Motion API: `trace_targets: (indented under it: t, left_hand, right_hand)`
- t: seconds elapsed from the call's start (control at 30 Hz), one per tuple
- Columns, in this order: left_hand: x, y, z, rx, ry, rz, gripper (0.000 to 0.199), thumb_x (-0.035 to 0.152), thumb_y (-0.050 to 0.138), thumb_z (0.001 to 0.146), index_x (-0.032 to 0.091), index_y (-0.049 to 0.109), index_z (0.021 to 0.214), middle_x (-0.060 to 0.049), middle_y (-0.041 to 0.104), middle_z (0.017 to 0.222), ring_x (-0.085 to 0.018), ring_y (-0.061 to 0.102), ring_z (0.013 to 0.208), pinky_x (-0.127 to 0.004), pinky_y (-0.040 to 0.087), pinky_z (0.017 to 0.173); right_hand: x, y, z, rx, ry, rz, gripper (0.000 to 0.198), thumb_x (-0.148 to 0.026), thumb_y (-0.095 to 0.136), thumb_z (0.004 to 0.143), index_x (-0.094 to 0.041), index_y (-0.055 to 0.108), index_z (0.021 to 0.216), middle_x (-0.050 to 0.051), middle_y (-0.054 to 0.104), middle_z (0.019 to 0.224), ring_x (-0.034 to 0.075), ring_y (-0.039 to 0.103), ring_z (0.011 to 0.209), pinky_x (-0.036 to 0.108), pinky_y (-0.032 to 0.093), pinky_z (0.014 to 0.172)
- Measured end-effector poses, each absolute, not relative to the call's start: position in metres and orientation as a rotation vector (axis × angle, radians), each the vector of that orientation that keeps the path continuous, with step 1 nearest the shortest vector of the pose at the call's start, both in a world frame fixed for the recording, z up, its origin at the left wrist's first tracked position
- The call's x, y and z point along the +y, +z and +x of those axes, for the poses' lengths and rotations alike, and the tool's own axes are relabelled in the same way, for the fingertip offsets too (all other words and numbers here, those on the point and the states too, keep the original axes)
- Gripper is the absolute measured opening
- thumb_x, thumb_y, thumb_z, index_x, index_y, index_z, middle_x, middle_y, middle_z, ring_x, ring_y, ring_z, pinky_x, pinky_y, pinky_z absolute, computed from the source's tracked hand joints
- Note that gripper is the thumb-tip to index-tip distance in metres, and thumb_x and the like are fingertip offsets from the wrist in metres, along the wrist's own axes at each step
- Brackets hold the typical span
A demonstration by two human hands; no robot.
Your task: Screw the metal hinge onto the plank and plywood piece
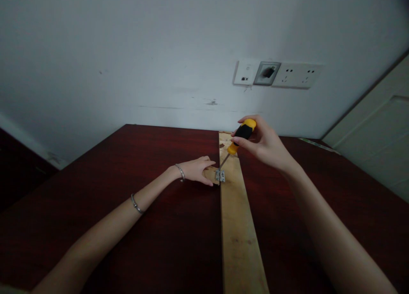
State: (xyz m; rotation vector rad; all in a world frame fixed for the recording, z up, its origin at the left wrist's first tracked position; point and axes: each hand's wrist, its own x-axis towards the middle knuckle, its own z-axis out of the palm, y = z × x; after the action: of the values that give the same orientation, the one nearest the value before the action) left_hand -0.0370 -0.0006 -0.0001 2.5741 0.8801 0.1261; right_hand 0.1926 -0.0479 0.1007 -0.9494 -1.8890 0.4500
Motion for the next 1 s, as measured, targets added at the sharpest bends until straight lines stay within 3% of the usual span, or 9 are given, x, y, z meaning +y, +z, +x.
trace_targets:
  t: [0.37, 1.0]
  left_hand:
    - [-0.0004, -0.0017, -0.0374, 0.86, 0.162, 2.567, 0.083, 0.058, 0.071, 0.066, 0.016, 0.042, 0.132, -0.009, 0.047, 0.114, -0.024, 0.05, 0.105, -0.034, 0.04, 0.095]
    - [-0.0005, -0.0006, -0.0368, 0.835, 0.158, 2.546, 0.079, 0.055, 0.072, 0.066, 0.015, 0.046, 0.128, -0.01, 0.047, 0.115, -0.024, 0.05, 0.105, -0.035, 0.04, 0.096]
  right_hand:
    - [-0.0487, 0.1027, 0.1929, -1.871, 0.468, -0.93, 0.042, -0.04, 0.07, 0.074, -0.024, 0.049, 0.106, 0.004, 0.064, 0.089, 0.021, 0.064, 0.082, 0.034, 0.053, 0.068]
    - [-0.0487, 0.103, 0.1929, -1.879, 0.433, -0.964, 0.039, -0.038, 0.067, 0.076, -0.024, 0.049, 0.107, 0.004, 0.064, 0.09, 0.021, 0.064, 0.082, 0.034, 0.053, 0.066]
